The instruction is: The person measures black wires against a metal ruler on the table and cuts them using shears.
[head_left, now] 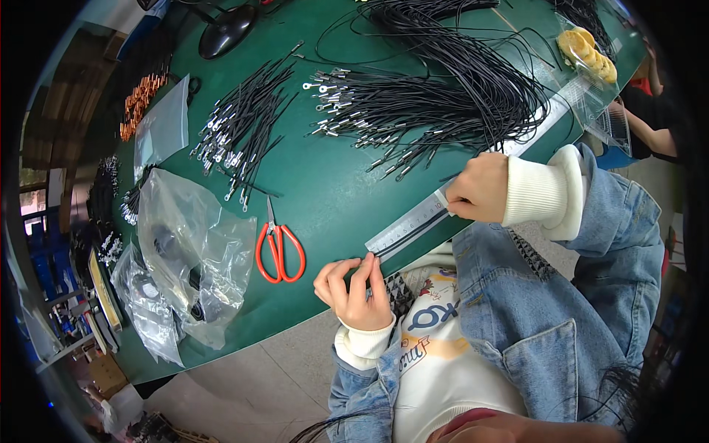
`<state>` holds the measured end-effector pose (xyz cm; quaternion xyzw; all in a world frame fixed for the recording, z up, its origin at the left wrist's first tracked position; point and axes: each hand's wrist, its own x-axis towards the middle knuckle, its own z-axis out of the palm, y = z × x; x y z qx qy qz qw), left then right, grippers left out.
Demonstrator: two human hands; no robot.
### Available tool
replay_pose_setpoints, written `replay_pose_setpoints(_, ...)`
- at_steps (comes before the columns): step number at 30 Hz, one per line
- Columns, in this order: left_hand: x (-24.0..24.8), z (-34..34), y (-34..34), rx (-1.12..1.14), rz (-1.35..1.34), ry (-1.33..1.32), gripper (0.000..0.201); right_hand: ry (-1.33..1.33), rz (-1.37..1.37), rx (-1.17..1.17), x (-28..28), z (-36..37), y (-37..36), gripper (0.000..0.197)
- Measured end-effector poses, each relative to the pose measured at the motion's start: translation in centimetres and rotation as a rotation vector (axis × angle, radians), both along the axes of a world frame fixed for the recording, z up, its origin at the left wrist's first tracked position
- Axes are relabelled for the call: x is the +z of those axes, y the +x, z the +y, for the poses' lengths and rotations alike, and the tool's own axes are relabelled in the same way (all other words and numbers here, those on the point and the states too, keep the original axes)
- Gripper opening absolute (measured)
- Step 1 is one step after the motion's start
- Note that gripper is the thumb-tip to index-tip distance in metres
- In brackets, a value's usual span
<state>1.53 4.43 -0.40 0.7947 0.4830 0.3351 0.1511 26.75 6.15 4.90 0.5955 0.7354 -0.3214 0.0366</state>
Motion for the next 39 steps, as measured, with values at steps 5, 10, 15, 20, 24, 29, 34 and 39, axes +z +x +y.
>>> replay_pose_setpoints(5, -0.4, 0.4, 0.6, -0.008, -0.017, 0.01, 0.017, -0.064, -0.033, -0.015, -0.3, 0.7, 0.6, 0.023)
replay_pose_setpoints(10, -0.1, 1.9, -0.1, -0.064, -0.088, 0.004, 0.013, 0.184, -0.11, 0.126, 0.4, 1.3, 0.8, 0.027)
replay_pose_setpoints(15, 0.2, 1.1, -0.2, -0.082, -0.07, 0.153, 0.02, -0.107, 0.183, 0.06, -1.2, 1.7, 2.5, 0.035)
replay_pose_setpoints(20, 0.0, -1.0, -1.2, -0.043, -0.172, 0.106, 0.016, -0.091, 0.173, 0.079, -0.2, 0.7, 0.7, 0.023)
replay_pose_setpoints(24, 0.1, -1.9, -1.6, -0.035, -0.193, 0.109, 0.015, -0.123, 0.103, 0.073, -0.2, 0.0, 0.7, 0.019)
replay_pose_setpoints(29, -1.1, 1.9, -0.8, -0.149, -0.136, 0.177, 0.015, 0.79, 0.511, -0.03, -0.8, -1.0, 2.0, 0.02)
replay_pose_setpoints(34, 0.4, 4.1, -1.2, -0.219, -0.106, 0.115, 0.015, 1.237, 1.255, -1.146, -9.4, -12.7, 12.7, 0.012)
replay_pose_setpoints(39, -0.4, 3.8, -0.7, -0.266, -0.001, 0.067, 0.014, 0.951, 1.384, -1.918, -13.7, -15.4, 15.4, 0.061)
